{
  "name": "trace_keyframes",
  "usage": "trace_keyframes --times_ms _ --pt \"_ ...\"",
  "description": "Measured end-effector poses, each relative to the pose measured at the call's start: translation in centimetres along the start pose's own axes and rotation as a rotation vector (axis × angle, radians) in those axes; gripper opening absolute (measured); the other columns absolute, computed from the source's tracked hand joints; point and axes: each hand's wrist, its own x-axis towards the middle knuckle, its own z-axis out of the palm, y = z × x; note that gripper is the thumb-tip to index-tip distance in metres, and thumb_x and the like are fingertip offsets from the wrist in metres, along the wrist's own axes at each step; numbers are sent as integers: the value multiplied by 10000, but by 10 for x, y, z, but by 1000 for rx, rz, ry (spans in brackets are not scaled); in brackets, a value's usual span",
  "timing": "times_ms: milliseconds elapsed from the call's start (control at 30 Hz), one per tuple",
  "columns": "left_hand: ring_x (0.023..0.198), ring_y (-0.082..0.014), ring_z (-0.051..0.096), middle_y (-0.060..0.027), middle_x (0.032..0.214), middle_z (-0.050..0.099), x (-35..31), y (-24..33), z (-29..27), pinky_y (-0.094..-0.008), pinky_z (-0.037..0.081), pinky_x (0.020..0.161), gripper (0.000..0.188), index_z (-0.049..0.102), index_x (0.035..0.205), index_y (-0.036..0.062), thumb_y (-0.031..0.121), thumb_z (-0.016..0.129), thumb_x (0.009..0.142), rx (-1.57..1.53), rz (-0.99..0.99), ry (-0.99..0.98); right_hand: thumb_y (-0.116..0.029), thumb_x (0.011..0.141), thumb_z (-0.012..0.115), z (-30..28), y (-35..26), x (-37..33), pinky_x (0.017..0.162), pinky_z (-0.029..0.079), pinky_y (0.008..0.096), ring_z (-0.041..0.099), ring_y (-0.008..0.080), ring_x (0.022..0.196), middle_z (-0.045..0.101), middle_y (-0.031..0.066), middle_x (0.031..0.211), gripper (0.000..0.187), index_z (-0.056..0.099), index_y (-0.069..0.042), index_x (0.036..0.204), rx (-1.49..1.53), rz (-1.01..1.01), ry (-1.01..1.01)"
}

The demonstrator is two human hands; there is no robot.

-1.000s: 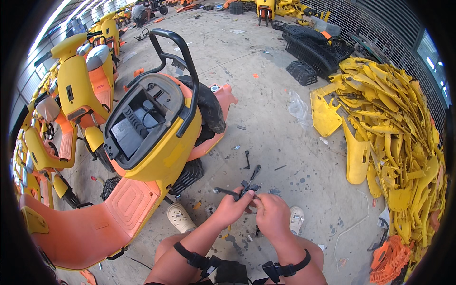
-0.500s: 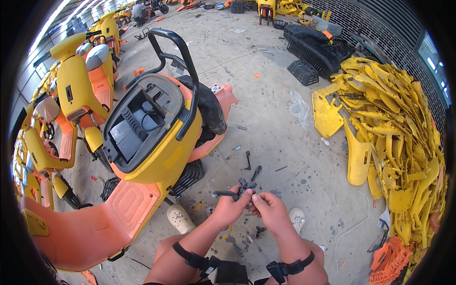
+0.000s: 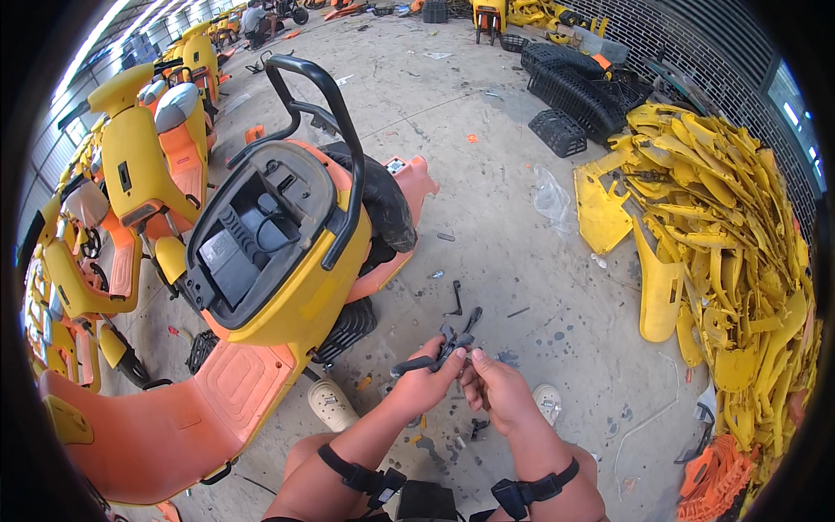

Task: The person sits on the floor of a workshop and uses a wrench to tighten a bolt on a small black plastic component held in their hands. The person continues to adjust the component and the bolt throughout the clip.

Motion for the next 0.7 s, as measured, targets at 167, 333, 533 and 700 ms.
trace_keyframes --times_ms 167,333,533,700 --pt "890 -207 677 -169 945 703 8 -8 0 -376 542 807 484 568 1260 -64 360 628 1035 -30 4 2 -422 1088 528 0 -1 8 574 423 265 520 105 632 597 10 730 429 651 -54 904 8 -23 -5" --pt "924 -276 715 -209 990 719 9 11 -1 -386 548 831 475 578 1273 -51 339 639 1009 59 9 41 -317 1080 562 0 2 10 616 444 286 542 126 661 628 27 768 333 663 -22 960 -233 -212 84" --pt "933 -257 717 -189 1014 728 12 2 4 -379 550 839 453 590 1269 -45 331 632 1019 -17 23 10 -152 1014 641 11 -3 -3 683 509 354 636 206 733 683 100 818 148 686 -11 1008 -679 -542 298" --pt "922 -166 681 -124 1029 723 12 -11 12 -329 548 824 362 608 1237 -41 270 609 1052 -198 48 -30 -103 948 689 11 0 -6 688 512 404 648 338 759 684 157 849 97 701 -23 1001 -895 -831 411"
